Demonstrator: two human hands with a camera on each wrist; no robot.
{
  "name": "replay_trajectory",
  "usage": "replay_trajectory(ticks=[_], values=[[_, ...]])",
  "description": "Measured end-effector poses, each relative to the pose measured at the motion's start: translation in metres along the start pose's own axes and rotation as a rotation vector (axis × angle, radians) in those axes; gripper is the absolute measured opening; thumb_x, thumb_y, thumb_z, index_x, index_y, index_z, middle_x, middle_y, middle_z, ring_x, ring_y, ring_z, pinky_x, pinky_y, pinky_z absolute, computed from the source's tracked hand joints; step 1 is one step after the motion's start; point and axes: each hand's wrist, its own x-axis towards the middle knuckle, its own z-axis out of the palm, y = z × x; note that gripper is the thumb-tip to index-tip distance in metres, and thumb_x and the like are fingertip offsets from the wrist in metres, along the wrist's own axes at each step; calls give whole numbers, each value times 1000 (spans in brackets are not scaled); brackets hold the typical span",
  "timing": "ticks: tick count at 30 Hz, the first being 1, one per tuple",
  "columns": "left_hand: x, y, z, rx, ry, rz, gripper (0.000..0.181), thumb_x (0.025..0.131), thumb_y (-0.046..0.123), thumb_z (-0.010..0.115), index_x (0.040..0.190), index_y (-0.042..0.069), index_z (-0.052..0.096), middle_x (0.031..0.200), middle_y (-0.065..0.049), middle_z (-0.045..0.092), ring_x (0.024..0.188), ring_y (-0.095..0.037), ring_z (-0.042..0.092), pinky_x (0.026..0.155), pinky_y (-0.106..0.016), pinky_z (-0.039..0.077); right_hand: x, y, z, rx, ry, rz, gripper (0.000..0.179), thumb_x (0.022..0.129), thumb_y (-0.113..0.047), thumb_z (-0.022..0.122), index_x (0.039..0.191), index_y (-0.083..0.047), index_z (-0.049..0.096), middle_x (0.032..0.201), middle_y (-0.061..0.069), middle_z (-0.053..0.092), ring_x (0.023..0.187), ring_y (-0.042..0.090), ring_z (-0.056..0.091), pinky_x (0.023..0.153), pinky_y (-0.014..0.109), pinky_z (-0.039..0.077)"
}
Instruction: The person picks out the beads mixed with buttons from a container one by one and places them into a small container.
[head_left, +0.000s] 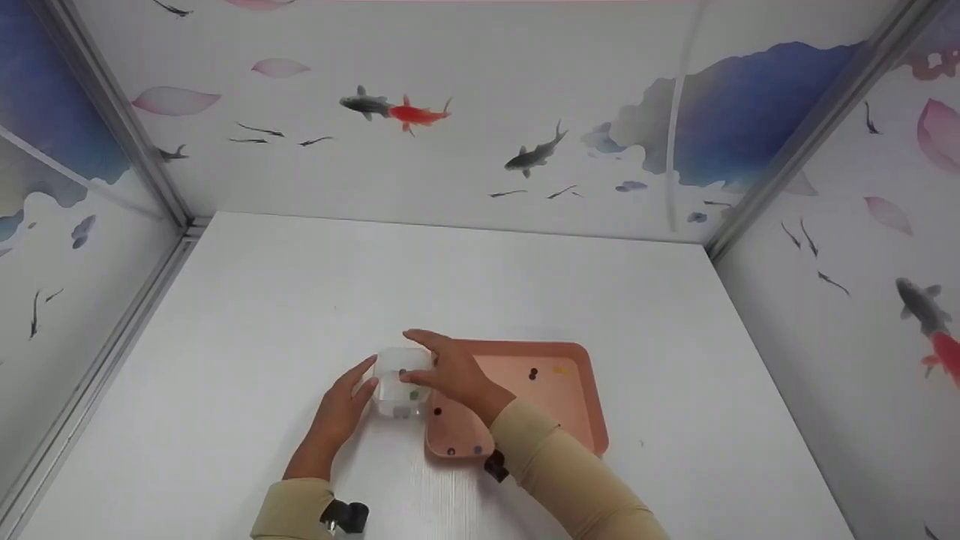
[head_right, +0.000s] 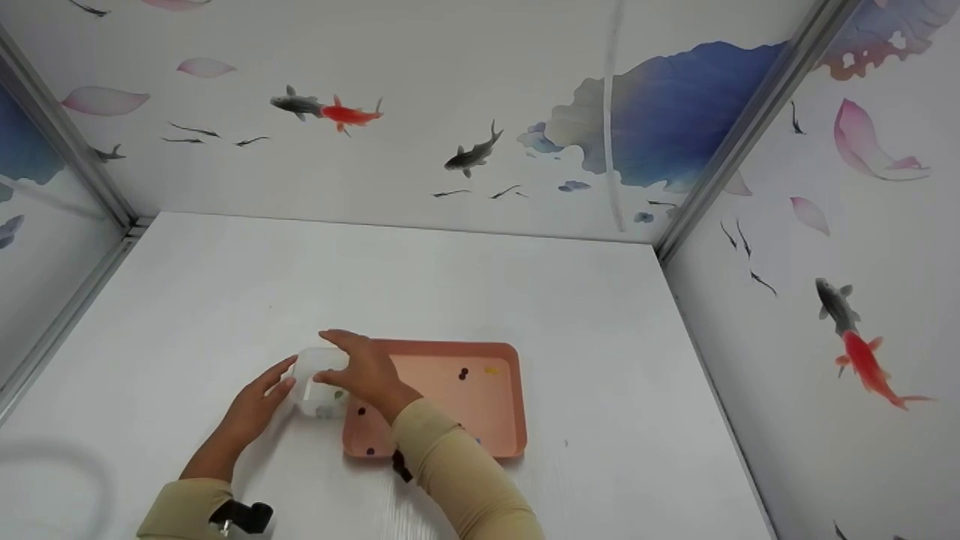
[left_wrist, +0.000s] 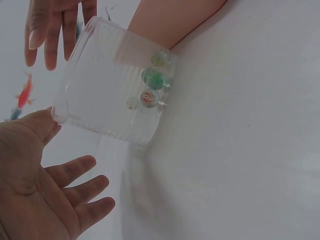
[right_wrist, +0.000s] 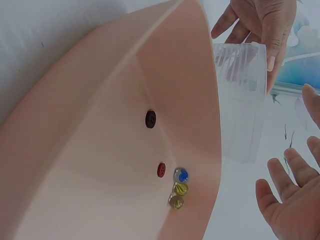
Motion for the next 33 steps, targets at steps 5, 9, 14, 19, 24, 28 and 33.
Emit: replay_trajectory(ticks=[5, 9, 14, 19, 24, 28, 33], values=[[0, -2, 1, 3, 6, 1, 49, 103, 28, 47, 149, 13, 38, 153, -19, 33, 142, -42, 25, 116, -58, 20, 1, 2, -3, -7, -5, -9, 69, 83, -41, 76, 144, -25, 48, 148, -6, 44, 135, 19, 43, 107, 40, 43], [1, -3, 3, 6, 10, -6, 49, 103, 28, 47, 149, 13, 39, 153, -18, 34, 142, -41, 26, 116, -57, 21, 2, 5, -6, -25, -1, -35, 69, 82, -41, 76, 143, -24, 48, 147, -4, 46, 123, 23, 52, 101, 40, 48], [2, -3, 3, 3, 9, -15, 49, 103, 30, 46, 149, 14, 38, 154, -17, 33, 143, -40, 25, 116, -56, 20, 2, 4, -8, -31, 0, -35, 68, 83, -37, 76, 143, -24, 48, 147, -2, 46, 119, 23, 54, 96, 37, 51], [2, -2, 2, 7, 3, -26, 50, 103, 31, 46, 150, 16, 37, 155, -16, 32, 143, -40, 24, 116, -57, 20, 2, 2, -12, -30, 3, -25, 66, 83, -33, 77, 143, -23, 49, 132, 4, 57, 94, 22, 60, 76, 31, 56], [3, -2, 2, 12, -1, -25, 49, 103, 29, 45, 150, 16, 37, 155, -17, 32, 142, -41, 25, 116, -58, 20, 4, 4, -16, 4, -9, -30, 66, 84, -30, 76, 143, -20, 48, 97, 10, 65, 75, 30, 65, 65, 33, 58], [3, -3, 3, 16, 3, -27, 49, 103, 29, 45, 150, 16, 37, 155, -16, 32, 142, -40, 25, 116, -57, 20, 4, 6, -18, 23, -7, -23, 66, 84, -29, 75, 144, -18, 48, 83, 10, 66, 72, 29, 65, 61, 26, 54], [3, -3, 4, 22, 12, -32, 49, 103, 30, 45, 150, 17, 37, 155, -14, 33, 143, -38, 24, 117, -55, 19, 5, 8, -21, 59, -9, 22, 65, 86, -30, 74, 145, -24, 46, 88, 8, 68, 79, 17, 66, 74, 29, 55]])
